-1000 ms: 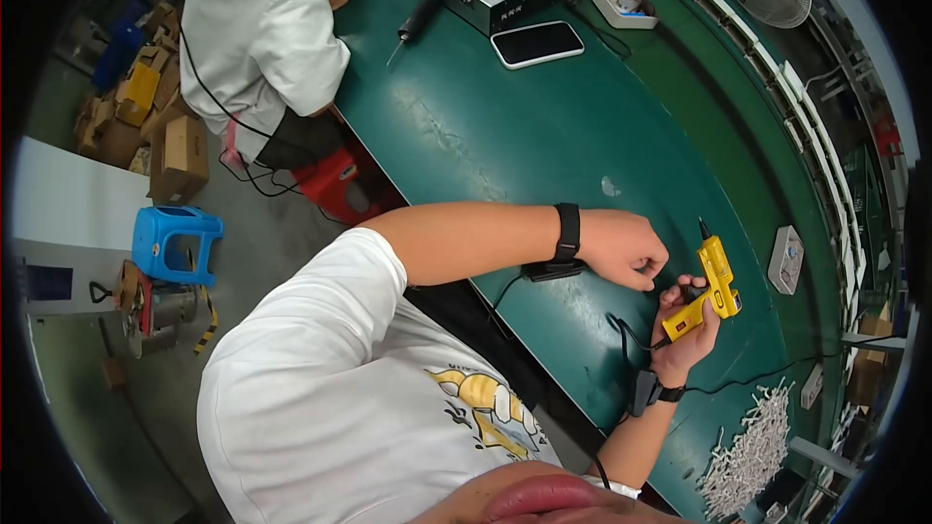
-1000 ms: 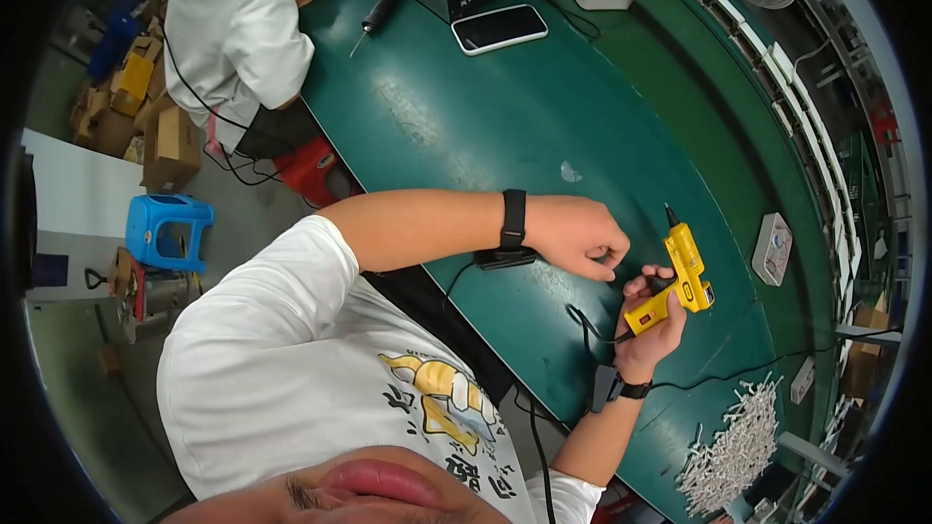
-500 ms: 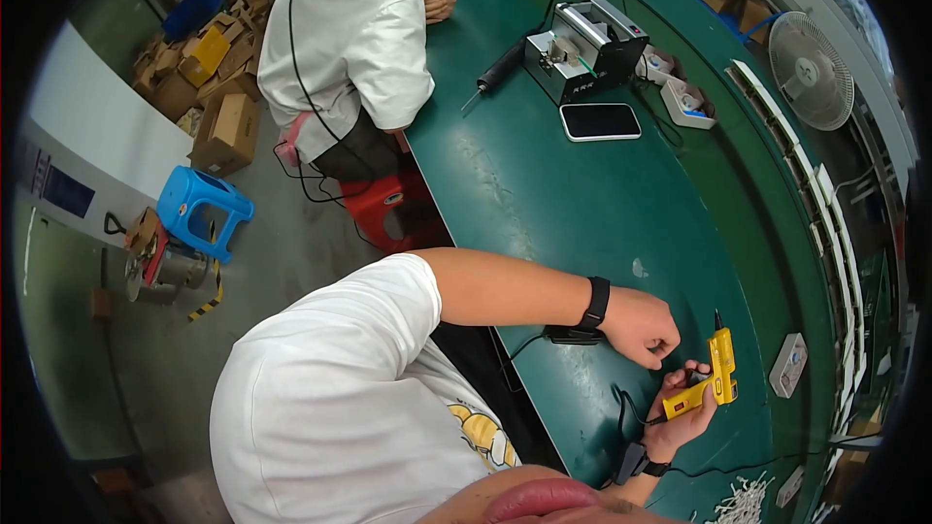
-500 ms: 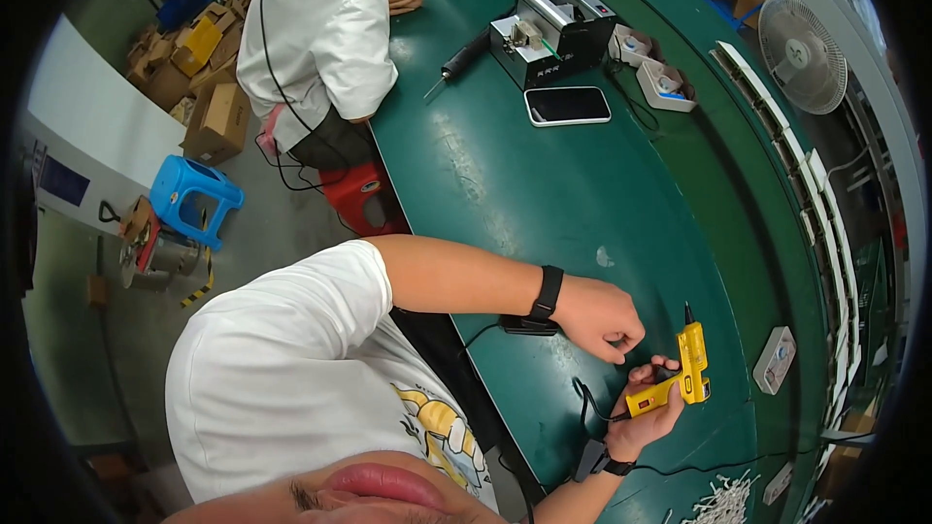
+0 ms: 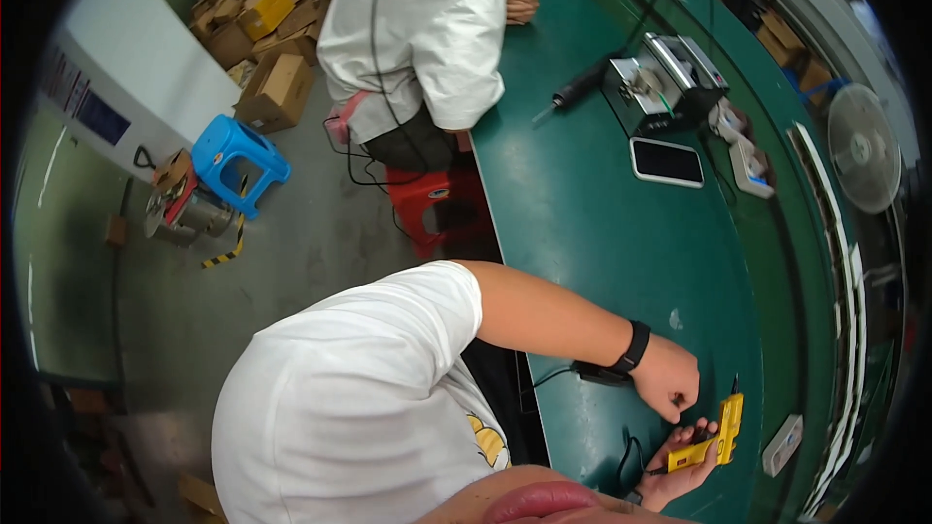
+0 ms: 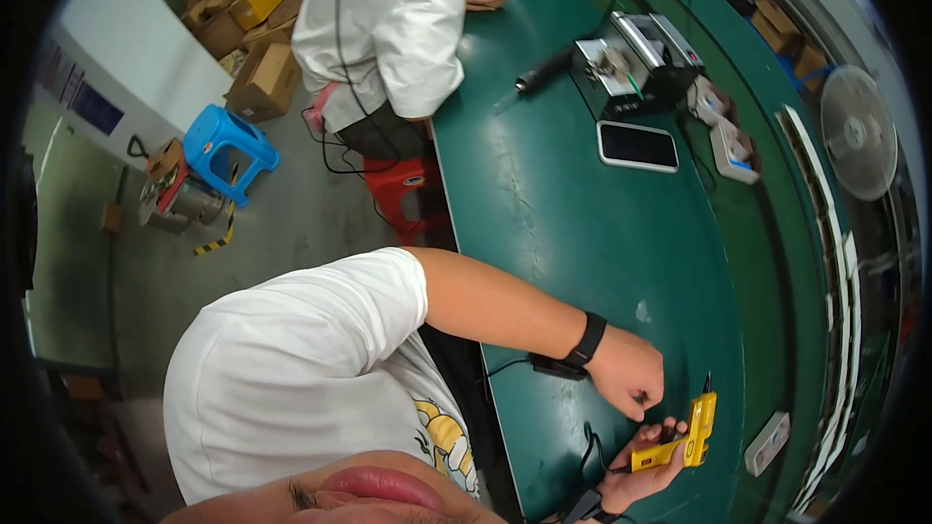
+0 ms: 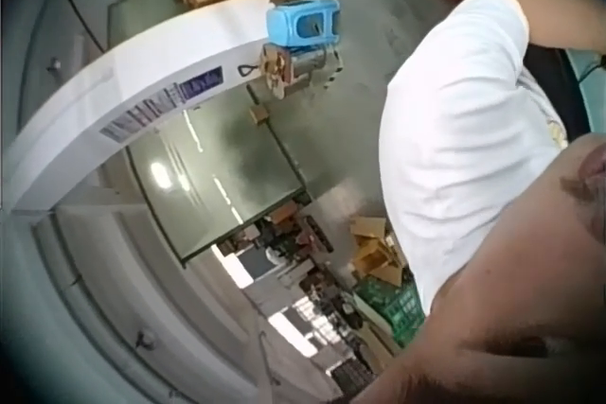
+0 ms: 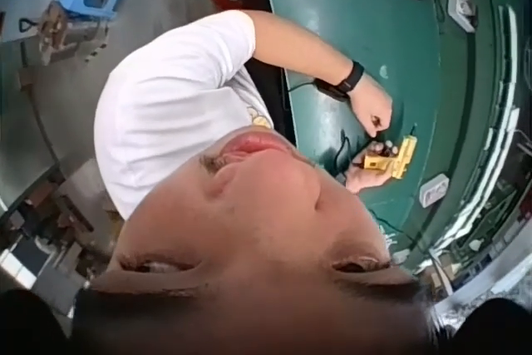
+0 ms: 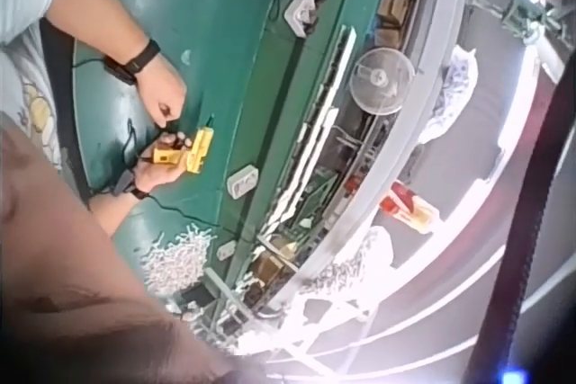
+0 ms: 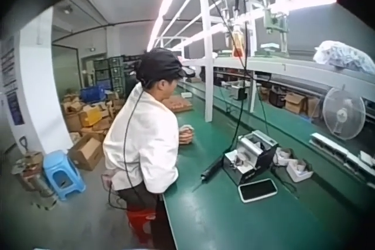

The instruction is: The person assembles a device by placing a battery into a plastic housing, applying adhesive with a glue gun, and pressing it into place. They then set the housing aside and repeat the process with a second unit.

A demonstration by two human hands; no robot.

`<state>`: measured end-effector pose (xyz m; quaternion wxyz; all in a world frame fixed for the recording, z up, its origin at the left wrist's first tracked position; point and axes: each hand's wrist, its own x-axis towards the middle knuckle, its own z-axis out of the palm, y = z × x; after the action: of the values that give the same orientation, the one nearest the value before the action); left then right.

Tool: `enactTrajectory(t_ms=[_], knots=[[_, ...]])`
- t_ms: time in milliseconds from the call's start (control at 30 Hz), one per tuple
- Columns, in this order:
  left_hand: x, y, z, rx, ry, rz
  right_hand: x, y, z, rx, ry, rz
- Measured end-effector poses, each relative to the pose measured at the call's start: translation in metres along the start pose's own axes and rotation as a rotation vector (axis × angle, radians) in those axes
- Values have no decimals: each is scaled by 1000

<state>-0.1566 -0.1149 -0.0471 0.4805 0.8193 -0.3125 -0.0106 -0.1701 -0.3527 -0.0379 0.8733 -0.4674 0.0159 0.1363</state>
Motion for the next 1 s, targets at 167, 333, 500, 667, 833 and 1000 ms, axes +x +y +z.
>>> enactTrajectory(t_ms=[167, 333, 500, 667, 833, 1000], knots=[[-4, 2, 1, 5, -16, 14, 2, -13, -29, 21, 76, 208], [3, -4, 7, -16, -14, 72, 3, -24, -42, 88, -48, 332], [-13, -6, -12, -36, -9, 59, 1, -13, 4, 156, -111, 291], [-6, 7, -23, 80, -19, 51, -3, -17, -3, 188, 11, 200], [27, -6, -54, 169, 359, -103, -7, -18, -14, 229, 12, 198], [98, -68, -135, 555, 495, -235, -5, -16, -16, 226, 0, 227]])
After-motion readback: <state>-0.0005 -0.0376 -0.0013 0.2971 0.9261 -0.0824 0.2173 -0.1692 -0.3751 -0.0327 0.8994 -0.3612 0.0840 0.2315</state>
